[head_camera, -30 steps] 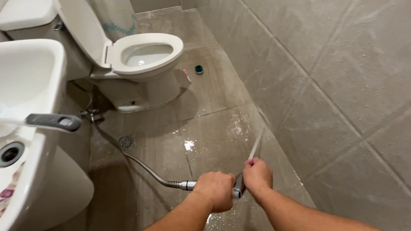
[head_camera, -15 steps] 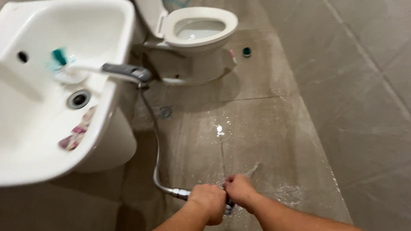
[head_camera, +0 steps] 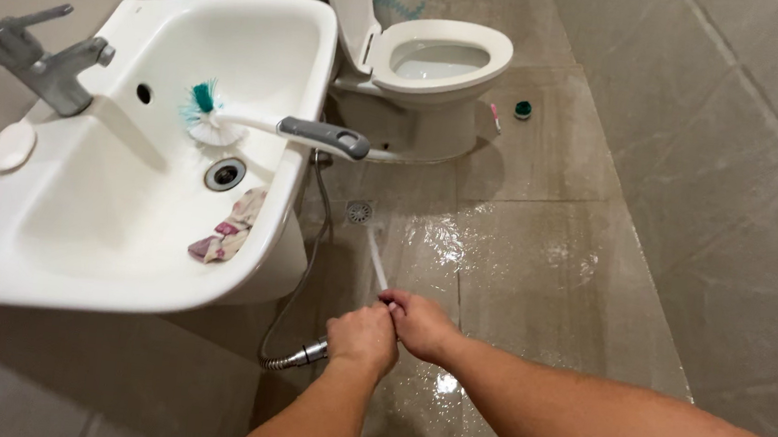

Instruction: The person rinses their hands in the toilet bowl, then uses a handheld bidet sprayer to wash their hands and rinse the bathroom floor. They spray water across the tiled floor, around the toilet base, and near the sink, directing the water toward the floor drain.

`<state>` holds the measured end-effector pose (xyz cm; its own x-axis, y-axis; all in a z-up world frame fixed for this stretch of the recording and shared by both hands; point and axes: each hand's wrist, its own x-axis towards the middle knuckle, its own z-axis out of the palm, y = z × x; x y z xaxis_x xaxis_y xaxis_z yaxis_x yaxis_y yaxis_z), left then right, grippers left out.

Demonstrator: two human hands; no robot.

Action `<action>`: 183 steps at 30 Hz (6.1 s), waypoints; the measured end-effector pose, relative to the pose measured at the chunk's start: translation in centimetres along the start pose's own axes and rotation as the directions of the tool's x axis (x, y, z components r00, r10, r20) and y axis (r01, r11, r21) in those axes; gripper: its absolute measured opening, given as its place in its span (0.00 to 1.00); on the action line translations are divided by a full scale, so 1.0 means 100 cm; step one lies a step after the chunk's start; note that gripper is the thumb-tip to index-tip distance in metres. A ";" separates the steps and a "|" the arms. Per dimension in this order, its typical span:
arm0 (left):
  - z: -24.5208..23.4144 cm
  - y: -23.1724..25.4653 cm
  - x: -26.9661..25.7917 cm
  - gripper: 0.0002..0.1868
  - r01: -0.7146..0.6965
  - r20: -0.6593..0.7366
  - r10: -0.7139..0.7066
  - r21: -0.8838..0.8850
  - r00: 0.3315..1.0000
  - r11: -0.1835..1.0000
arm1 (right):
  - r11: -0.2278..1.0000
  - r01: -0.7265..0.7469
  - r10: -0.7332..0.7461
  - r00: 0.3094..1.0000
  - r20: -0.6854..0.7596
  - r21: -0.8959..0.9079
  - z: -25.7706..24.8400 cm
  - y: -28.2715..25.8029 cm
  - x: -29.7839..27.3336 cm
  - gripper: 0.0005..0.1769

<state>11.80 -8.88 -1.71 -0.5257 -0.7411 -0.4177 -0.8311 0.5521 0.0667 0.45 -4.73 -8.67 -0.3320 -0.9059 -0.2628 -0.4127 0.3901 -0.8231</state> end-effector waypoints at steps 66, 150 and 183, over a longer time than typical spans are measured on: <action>-0.018 0.200 0.015 0.15 -0.410 -0.122 0.394 -0.372 0.911 0.833 | 0.842 0.119 -0.256 0.947 -0.195 -0.527 -0.213 0.055 -0.136 0.26; 0.045 -0.026 -0.053 0.12 -0.052 0.131 0.063 -0.081 0.989 0.995 | 0.886 0.200 -0.074 0.952 0.299 -0.418 -0.007 -0.045 -0.113 0.15; -0.088 0.224 0.153 0.12 -0.217 -0.397 0.063 -0.356 0.916 0.909 | 0.885 0.323 -0.398 0.898 -0.187 -0.334 -0.290 0.017 0.020 0.19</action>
<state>-16.45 -11.24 1.30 -0.6056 -0.7956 -0.0189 -0.7062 0.5263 0.4735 -25.57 -1.10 3.99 -0.2922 -0.9381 0.1860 -0.7559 0.1074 -0.6459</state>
